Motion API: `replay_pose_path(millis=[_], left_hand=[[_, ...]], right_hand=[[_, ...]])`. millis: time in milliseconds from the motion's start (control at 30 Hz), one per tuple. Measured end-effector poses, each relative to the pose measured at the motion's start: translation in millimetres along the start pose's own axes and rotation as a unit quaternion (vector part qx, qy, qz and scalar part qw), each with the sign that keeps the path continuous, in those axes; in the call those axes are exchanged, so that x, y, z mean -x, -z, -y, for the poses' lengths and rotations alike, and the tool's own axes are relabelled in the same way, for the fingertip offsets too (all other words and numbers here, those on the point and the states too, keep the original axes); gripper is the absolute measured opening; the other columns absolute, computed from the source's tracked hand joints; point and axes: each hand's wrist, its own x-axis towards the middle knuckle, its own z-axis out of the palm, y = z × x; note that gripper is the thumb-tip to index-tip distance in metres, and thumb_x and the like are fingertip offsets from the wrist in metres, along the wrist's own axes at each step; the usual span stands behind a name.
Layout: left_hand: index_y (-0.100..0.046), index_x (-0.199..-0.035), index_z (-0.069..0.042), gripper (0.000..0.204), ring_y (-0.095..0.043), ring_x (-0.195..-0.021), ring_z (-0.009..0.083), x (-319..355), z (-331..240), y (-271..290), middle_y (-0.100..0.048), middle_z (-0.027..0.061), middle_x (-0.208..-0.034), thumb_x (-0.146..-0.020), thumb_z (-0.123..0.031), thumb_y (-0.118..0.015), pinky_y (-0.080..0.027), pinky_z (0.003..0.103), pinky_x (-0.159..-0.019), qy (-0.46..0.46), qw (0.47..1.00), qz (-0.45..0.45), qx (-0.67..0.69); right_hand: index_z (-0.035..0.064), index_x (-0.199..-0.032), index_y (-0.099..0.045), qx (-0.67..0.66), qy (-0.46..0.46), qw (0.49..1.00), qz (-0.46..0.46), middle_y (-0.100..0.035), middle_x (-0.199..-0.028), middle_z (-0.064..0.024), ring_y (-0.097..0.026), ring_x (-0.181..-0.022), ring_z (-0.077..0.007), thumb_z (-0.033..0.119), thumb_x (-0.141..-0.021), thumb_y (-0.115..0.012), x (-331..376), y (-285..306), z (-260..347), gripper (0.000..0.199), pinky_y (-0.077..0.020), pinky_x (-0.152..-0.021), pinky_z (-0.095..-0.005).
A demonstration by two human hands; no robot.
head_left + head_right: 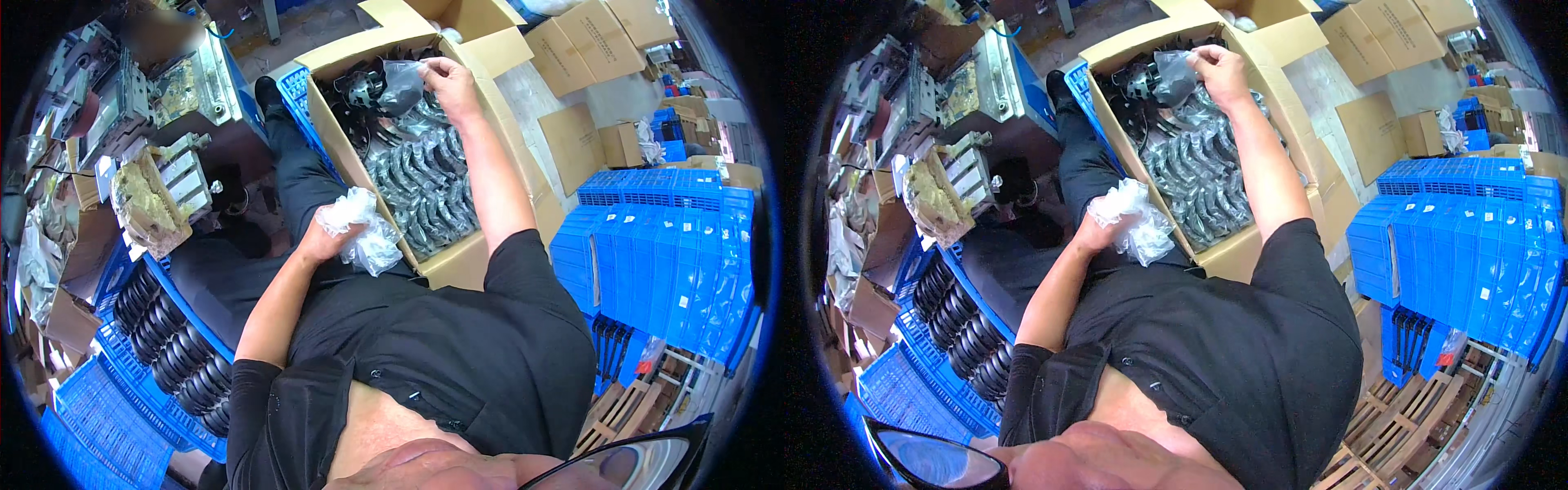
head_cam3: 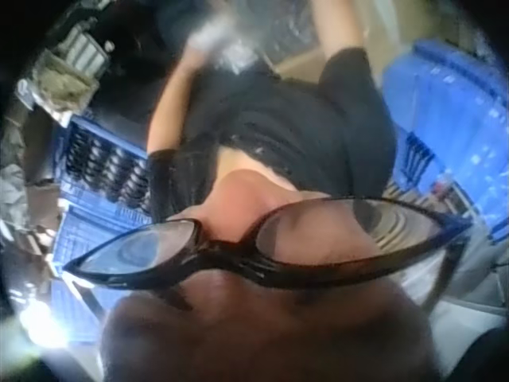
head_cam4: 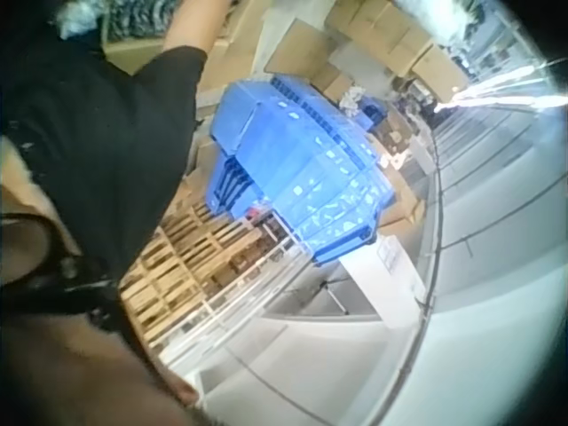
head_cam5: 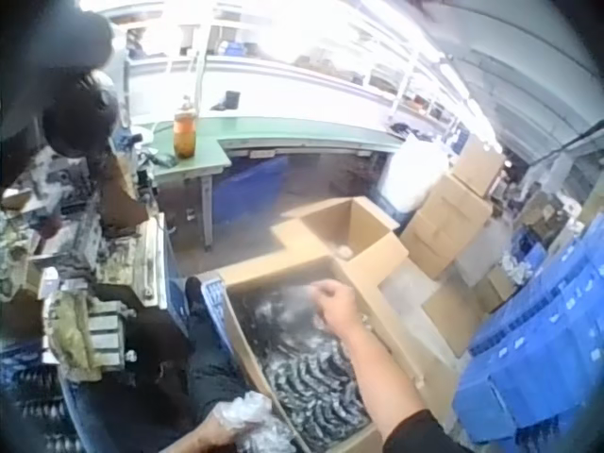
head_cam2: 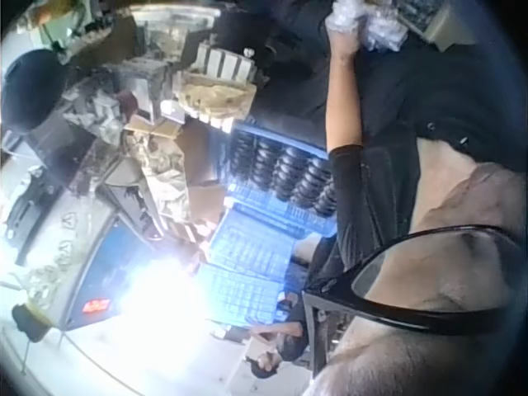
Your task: Packaging plastic components into cardboard boxes after processing them with a stamping machine.
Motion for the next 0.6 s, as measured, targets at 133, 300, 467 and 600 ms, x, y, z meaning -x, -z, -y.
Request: replay_pose_path(millis=[133, 300, 467, 600], left_hand=[[-0.074, -0.111, -0.002, 0.024, -0.074, -0.092, 0.0257, -1.7, -11.6, -0.9, -0.077, 0.0122, -0.097, -0.09, -0.013, -0.079, -0.057, 0.038, -0.086, -0.01, 0.999, -0.039, 0.009], [-0.071, -0.116, -0.002, 0.033, -0.073, -0.099, 0.0228, -28.0, -41.7, 22.5, -0.076, 0.0105, -0.109, -0.086, -0.008, -0.082, -0.056, 0.036, -0.091, -0.013, 0.997, -0.072, -0.025], [-0.067, -0.128, 0.0, 0.046, -0.07, -0.112, 0.0214, -59.3, -81.2, 17.3, -0.072, 0.0109, -0.126, -0.085, -0.009, -0.082, -0.055, 0.037, -0.098, 0.0, 0.985, -0.169, 0.044], [-0.071, -0.124, -0.002, 0.037, -0.072, -0.105, 0.0255, -44.0, -43.7, 9.0, -0.075, 0.0124, -0.116, -0.089, -0.01, -0.081, -0.055, 0.038, -0.096, 0.063, 0.994, -0.086, 0.034]], right_hand=[[-0.0007, -0.104, -0.075, -0.132, 0.101, 0.983, -0.073, -0.074, -0.086, -0.0023, -0.067, -0.074, -0.009, 0.011, -0.099, -0.075, 22.4, 5.0, 20.1, 0.013, -0.0571, -0.067, -0.0254], [0.0, -0.1, -0.072, -0.01, 0.09, 0.994, -0.057, -0.074, -0.093, -0.0051, -0.07, -0.084, -0.0128, 0.005, -0.098, -0.074, 64.2, 8.2, 52.7, 0.005, -0.0576, -0.079, -0.0284], [0.0007, -0.109, -0.073, -0.076, -0.042, 0.958, 0.274, -0.075, -0.102, -0.0029, -0.067, -0.09, -0.0094, 0.004, -0.096, -0.075, 129.7, -34.9, 41.6, 0.013, -0.0548, -0.084, -0.0279], [0.0005, -0.115, -0.073, -0.081, -0.105, 0.919, 0.372, -0.074, -0.105, -0.0003, -0.065, -0.097, -0.0083, 0.007, -0.096, -0.076, 129.6, -40.7, 32.2, 0.02, -0.0536, -0.089, -0.0284]])
